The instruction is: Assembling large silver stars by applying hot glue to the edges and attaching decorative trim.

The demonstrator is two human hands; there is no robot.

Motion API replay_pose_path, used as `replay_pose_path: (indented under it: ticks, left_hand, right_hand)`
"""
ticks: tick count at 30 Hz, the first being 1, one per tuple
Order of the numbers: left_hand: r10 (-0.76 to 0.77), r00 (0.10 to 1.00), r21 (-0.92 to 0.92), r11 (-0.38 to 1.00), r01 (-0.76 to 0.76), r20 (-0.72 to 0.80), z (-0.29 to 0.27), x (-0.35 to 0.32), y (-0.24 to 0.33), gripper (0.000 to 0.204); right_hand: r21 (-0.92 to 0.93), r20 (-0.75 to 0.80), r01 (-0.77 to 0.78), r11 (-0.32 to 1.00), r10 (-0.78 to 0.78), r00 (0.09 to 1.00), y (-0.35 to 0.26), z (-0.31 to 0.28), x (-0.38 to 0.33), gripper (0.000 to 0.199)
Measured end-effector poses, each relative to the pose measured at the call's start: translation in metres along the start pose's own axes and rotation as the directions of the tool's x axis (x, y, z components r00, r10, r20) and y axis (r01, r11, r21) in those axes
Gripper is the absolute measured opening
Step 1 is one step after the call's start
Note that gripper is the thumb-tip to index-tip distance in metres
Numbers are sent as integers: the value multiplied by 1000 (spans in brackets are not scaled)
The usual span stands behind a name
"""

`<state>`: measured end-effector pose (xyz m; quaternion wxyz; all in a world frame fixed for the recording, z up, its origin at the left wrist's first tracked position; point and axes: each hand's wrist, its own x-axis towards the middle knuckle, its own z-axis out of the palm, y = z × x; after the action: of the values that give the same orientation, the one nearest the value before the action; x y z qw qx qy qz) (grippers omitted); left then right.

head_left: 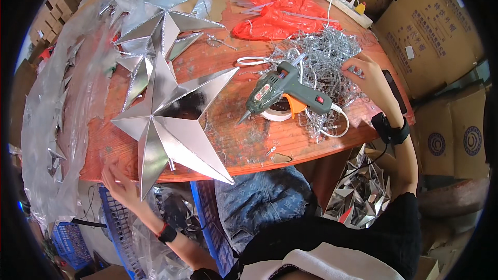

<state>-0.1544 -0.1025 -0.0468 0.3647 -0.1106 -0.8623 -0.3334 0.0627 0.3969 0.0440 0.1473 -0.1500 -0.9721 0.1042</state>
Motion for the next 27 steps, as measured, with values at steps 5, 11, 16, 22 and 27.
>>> replay_pose_path:
  ticks: [5,11,16,22,27]
  left_hand:
    - [-300,927,-369,854,366,223,-65,-34,56,32]
    - [-143,892,-476,804,358,429,-76,-59,81,33]
    - [-242,893,-462,787,409,379,-65,-56,80,31]
    - [-324,888,-461,766,449,327,-51,-46,68,30]
    - [-209,977,-88,975,205,-39,-80,-41,79,33]
  right_hand:
    - [335,-170,-77,939,141,975,-21,-30,3,11]
    - [471,-309,79,879,80,948,-42,-65,9,11]
    - [517,-407,48,854,196,892,-80,-82,1,14]
    - [565,-165,2,825,111,980,-136,-97,-25,13]
    - [658,113,128,742,-265,957,-165,-100,-43,11]
